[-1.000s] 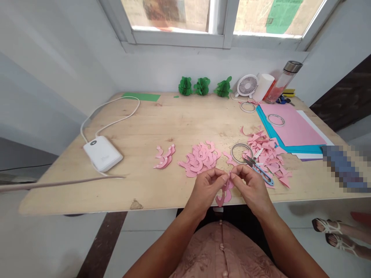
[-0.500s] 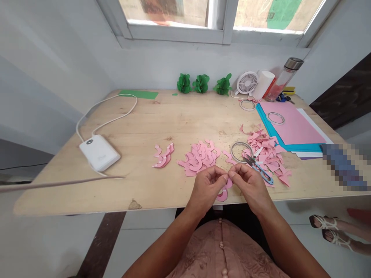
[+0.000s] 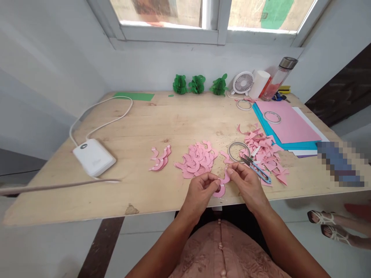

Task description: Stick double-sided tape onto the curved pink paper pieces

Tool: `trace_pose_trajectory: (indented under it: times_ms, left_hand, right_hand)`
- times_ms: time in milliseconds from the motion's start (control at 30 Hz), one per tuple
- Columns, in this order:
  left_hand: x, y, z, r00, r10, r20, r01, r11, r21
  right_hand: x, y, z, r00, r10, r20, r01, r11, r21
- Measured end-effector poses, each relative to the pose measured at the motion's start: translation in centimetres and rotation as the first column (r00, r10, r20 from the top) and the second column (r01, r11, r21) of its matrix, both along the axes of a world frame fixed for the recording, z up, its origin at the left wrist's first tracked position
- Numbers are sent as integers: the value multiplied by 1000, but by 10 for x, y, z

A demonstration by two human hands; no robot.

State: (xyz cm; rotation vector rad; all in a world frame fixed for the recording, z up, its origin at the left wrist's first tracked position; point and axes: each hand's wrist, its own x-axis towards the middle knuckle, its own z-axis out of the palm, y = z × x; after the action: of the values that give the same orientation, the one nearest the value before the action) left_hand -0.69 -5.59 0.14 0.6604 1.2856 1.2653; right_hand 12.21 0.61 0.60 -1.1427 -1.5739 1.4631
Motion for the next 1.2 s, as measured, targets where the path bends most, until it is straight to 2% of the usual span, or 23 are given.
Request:
trace_pose_trajectory:
  times_ms: [167,300,433,533,600,800,867,1033,1200]
  left_hand:
    - [0,-1,-3,998,-20,-55,22,999,30]
    - [3,-7,-6,966,-64,-249,92,991,101]
    - [8,-12,-8,839,-48,-542,152,977,148]
    - [11,-11,-9,733,10,-680,174,964,202]
    - [13,-9,-11,694,34,-719,201,950,239]
    - [12,-7,-11,682,50,-730,214,941,264]
    - [12,-8,-11,636,79,-768,214,938,274]
    - [12,-10,-15,460,154,-875,301,899,317]
    - [12,-10,-15,409,223,-885,333,866,372]
  right_hand:
    - [1,-2,-4,998,26,65,-27,1000,8]
    - [3,0,-9,994,-46,99,39,997,74]
    - [2,1,-10,991,-93,94,83,991,102]
    - [0,1,-10,991,-122,62,115,987,109]
    - [0,2,-10,990,-133,53,127,986,105]
    - [0,3,-10,988,-148,51,144,986,78]
    - [-1,2,-10,987,-157,43,154,986,69]
    - [-3,2,-7,982,-188,3,188,982,16]
    - [-2,1,-5,979,-200,-24,200,980,-16]
